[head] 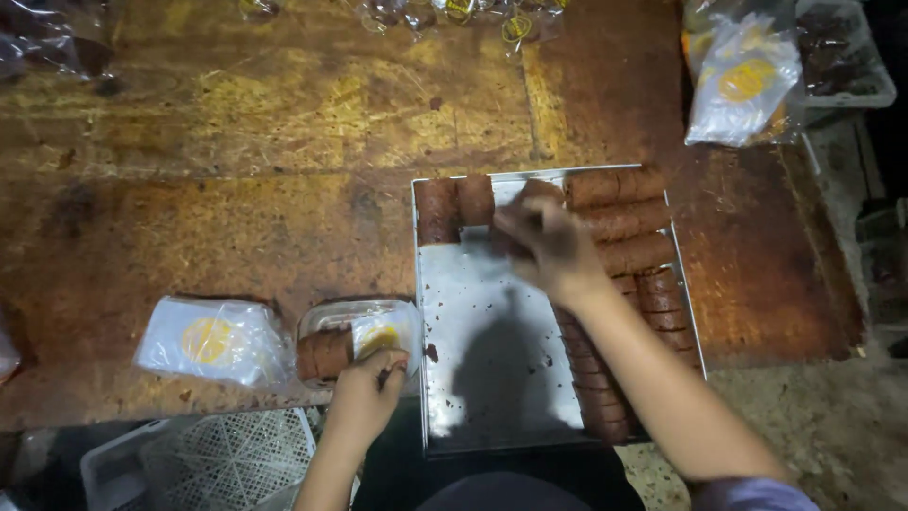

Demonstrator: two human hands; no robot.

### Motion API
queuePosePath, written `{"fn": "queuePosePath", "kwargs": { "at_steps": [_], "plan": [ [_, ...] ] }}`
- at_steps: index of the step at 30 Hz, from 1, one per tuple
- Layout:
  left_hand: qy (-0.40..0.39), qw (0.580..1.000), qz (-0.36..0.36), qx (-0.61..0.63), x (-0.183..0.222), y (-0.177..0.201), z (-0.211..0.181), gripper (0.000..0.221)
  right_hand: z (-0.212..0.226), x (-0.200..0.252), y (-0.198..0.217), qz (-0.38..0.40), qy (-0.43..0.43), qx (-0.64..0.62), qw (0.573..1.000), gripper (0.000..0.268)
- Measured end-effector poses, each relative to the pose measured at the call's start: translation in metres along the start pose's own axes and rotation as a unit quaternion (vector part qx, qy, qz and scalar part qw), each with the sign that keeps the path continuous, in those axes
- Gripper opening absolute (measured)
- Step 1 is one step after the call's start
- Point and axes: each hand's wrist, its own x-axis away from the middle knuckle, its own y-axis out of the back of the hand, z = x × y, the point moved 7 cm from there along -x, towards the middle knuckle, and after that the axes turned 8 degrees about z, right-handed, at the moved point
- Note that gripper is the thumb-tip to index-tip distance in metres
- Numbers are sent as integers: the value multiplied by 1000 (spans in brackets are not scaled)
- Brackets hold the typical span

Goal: Packaging small brown pastries from a tray into a plastic container

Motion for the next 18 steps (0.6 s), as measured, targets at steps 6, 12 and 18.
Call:
{"fn": "queuePosePath", "kwargs": {
  "at_steps": [6,12,18],
  "plan": [
    [-108,993,-27,28,-4,11,-55,14,9,75,-65,193,-115,-233,946,79],
    [-125,991,-20,41,3,-7,-73,15,-35,105,-126,-30,-154,-469,869,35],
    [-209,977,-13,47,11,-22,-107,60,61,118,-47,75,-189,-550,810,65]
  ]
}}
